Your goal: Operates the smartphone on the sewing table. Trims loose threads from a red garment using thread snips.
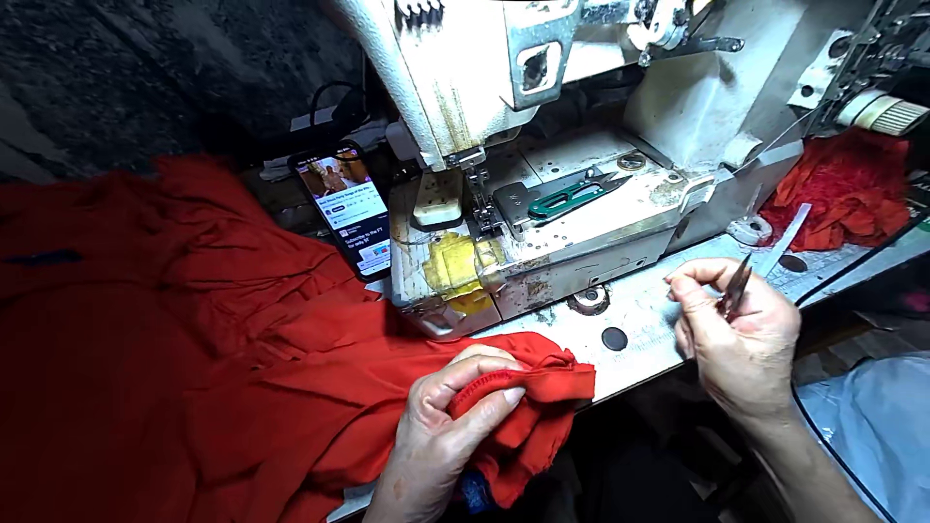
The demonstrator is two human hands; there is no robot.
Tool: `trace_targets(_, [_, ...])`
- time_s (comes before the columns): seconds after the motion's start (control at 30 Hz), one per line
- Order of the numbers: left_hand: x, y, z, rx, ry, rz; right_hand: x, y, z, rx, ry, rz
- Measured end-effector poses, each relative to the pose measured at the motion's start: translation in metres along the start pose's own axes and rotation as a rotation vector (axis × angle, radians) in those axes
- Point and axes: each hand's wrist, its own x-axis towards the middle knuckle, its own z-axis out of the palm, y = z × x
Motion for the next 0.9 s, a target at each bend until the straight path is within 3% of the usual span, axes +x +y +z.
trace_targets(0.1, [-0.003, 0.002, 0.0, -0.035, 0.008, 0.004, -0.001, 0.005, -0.008, -0.218, -0.011, -0.077])
trace_targets(0.23, [-0.004, 0.002, 0.005, -0.117, 0.044, 0.003, -0.028, -0.015, 0.009, 0.202, -0.254, 0.166])
trace_targets(0.37, [-0.006, 0.001, 0.004, -0.106, 0.014, 0.033, -0.044, -0.019, 0.033, 0.158, -0.361, -0.126])
trace_targets(0.43, [-0.005, 0.0, 0.004, -0.102, -0.013, 0.044, -0.048, -0.017, 0.041, 0.147, -0.39, -0.161])
trace_targets(0.57, [-0.008, 0.004, 0.007, -0.156, 0.089, -0.024, -0.023, -0.012, 0.017, 0.306, -0.247, 0.193])
trace_targets(0.63, [-0.009, 0.004, 0.007, -0.175, 0.118, -0.036, -0.001, 0.0, -0.005, 0.116, -0.14, 0.116])
trace_targets(0.7, [-0.008, 0.004, 0.007, -0.164, 0.116, -0.048, 0.017, 0.018, -0.031, -0.327, -0.068, -0.085])
trace_targets(0.77, [-0.008, 0.004, 0.007, -0.166, 0.122, -0.061, 0.029, 0.02, -0.051, -0.614, -0.153, -0.151])
trace_targets(0.83, [-0.007, 0.002, 0.007, -0.154, 0.106, -0.05, 0.026, 0.011, -0.052, -0.63, -0.23, -0.147])
trace_targets(0.9, [-0.007, 0.001, 0.004, -0.116, 0.057, -0.023, 0.009, -0.002, -0.036, -0.458, -0.231, -0.172])
